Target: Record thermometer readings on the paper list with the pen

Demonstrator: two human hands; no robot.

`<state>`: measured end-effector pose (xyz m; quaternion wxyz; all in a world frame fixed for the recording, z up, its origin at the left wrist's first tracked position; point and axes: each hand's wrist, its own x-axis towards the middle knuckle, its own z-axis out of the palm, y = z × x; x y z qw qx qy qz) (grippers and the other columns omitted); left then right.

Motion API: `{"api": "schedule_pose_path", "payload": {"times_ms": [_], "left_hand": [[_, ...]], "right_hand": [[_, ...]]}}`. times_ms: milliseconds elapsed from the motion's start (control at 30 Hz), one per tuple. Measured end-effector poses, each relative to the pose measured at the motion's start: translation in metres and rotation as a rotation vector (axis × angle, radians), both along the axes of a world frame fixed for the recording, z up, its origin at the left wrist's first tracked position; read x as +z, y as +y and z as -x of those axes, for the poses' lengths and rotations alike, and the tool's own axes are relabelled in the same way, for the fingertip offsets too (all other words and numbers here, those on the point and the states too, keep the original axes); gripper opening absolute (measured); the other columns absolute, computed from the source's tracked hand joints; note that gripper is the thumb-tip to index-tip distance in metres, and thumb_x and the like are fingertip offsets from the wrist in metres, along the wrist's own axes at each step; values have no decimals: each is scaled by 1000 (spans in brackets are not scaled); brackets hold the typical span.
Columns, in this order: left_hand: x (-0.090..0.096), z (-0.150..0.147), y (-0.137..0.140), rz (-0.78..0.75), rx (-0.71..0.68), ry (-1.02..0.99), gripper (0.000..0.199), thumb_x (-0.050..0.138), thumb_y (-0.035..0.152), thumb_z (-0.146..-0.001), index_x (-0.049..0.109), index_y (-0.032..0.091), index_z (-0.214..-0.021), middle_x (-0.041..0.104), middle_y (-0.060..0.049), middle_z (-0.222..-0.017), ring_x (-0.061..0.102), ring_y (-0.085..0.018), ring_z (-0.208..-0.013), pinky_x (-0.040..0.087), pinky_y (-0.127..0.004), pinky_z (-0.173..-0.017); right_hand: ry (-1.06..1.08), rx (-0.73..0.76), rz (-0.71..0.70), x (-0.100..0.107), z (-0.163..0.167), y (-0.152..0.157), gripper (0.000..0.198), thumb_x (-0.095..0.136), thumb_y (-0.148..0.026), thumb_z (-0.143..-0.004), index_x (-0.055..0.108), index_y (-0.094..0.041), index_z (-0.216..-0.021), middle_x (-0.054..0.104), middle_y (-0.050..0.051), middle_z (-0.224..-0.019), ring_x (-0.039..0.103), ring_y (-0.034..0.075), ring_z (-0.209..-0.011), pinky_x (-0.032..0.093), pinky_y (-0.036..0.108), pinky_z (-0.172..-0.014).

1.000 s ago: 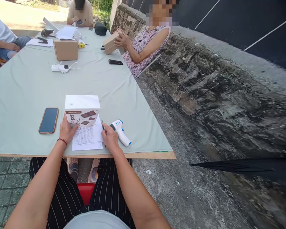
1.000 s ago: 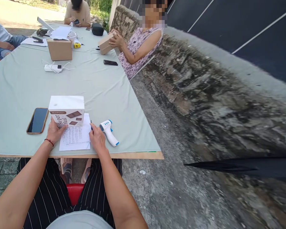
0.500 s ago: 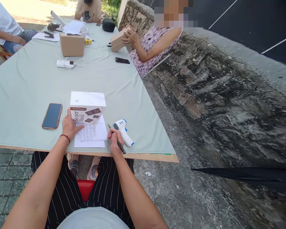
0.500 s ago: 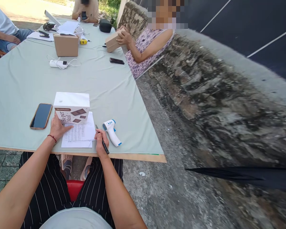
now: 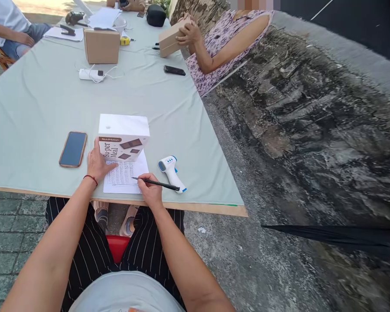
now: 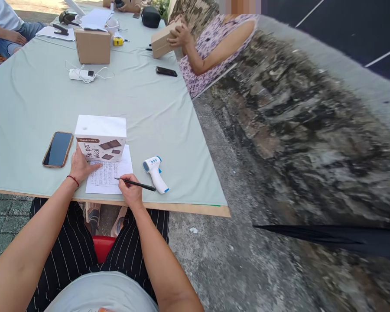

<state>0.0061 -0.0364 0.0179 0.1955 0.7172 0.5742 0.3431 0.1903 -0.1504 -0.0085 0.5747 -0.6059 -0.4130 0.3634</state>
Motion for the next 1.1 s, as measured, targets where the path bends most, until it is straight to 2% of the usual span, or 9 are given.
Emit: {"api": "schedule_pose_path", "payload": {"times_ms": [300,1100], "left_hand": [[-3,0,1,4,-10,-28,126,89,29,-53,13,22,-153,56,-15,-135,48,-39,-131,32,-58,-114],[-5,1,2,-13,-22,-50,123,88,29,-53,16,23,-152,50,-15,-143,46,-40,-134,32,-60,-114]], "right_hand": [[-106,-1,23,5,1,-1,14,55,-36,-68,55,-23,-65,53,-4,-58,46,13,-56,41,27,-57],[-208,70,-6,5,2,-2,12,52,-33,-73,55,-23,-67,53,-4,-57,47,14,-56,41,28,-57]]}}
